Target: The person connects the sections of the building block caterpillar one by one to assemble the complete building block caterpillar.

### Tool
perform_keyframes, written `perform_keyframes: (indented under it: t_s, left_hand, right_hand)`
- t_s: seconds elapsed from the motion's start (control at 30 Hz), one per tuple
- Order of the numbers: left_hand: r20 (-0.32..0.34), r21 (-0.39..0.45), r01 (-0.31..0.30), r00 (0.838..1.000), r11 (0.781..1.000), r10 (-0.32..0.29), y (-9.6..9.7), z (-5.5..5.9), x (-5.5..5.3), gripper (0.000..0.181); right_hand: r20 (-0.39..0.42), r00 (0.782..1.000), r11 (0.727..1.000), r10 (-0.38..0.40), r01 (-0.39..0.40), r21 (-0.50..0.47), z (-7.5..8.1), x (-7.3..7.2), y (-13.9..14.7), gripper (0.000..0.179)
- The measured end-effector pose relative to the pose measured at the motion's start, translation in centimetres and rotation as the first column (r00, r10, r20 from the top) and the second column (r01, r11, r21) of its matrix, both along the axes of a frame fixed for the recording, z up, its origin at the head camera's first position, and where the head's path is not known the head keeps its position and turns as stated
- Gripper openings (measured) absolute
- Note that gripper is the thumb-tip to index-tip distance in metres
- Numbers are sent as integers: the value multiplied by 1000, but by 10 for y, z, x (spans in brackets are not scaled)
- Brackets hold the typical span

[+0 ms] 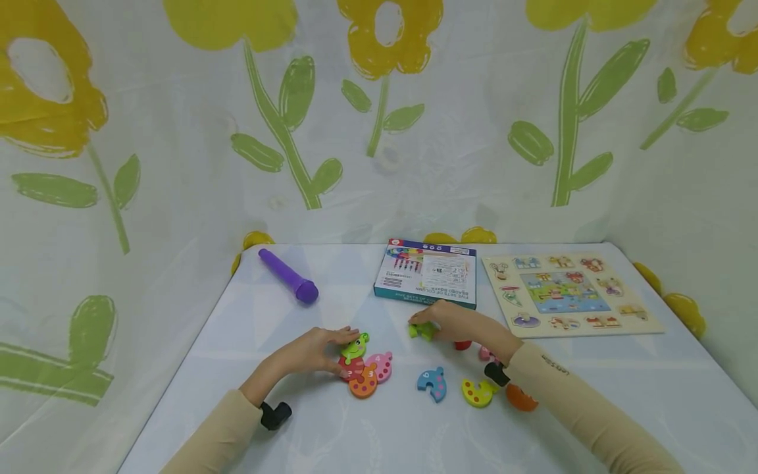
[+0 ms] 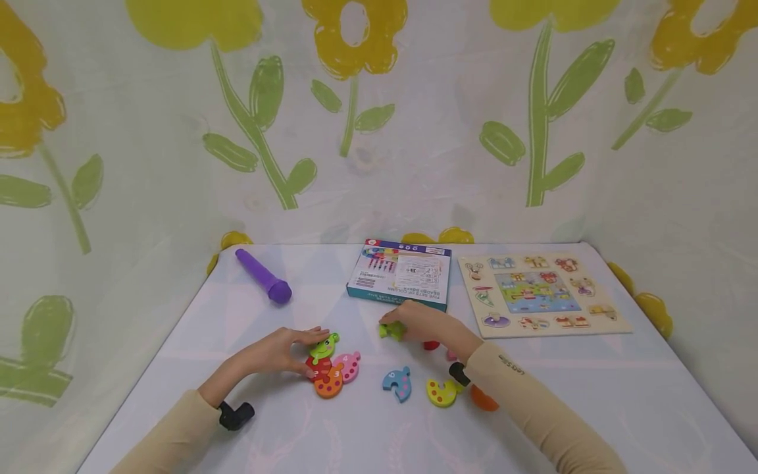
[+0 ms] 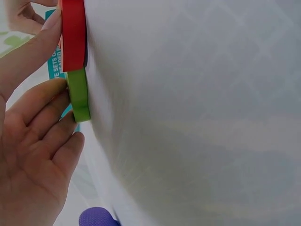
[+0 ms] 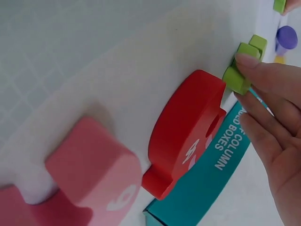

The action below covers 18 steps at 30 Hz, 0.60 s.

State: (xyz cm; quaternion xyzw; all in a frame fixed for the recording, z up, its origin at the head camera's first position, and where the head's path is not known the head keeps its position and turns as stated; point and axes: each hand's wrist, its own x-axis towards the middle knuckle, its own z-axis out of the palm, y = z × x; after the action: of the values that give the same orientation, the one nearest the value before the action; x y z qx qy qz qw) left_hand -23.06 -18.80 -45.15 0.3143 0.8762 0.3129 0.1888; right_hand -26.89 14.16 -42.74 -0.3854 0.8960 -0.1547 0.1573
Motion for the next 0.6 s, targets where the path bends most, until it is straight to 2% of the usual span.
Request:
perform_keyframes:
  t_s: [0.23, 0.6]
  left_hand:
    - [17, 7, -27, 1000, 1000, 26, 2, -2, 1, 72]
    - [-22, -31, -56, 998, 998, 56, 4, -1, 5, 74]
  right_hand:
    - [-31, 999, 1000, -11, 10, -26, 0, 5, 3, 46]
    - [-56, 998, 994, -6, 0, -109, 0, 13, 2, 44]
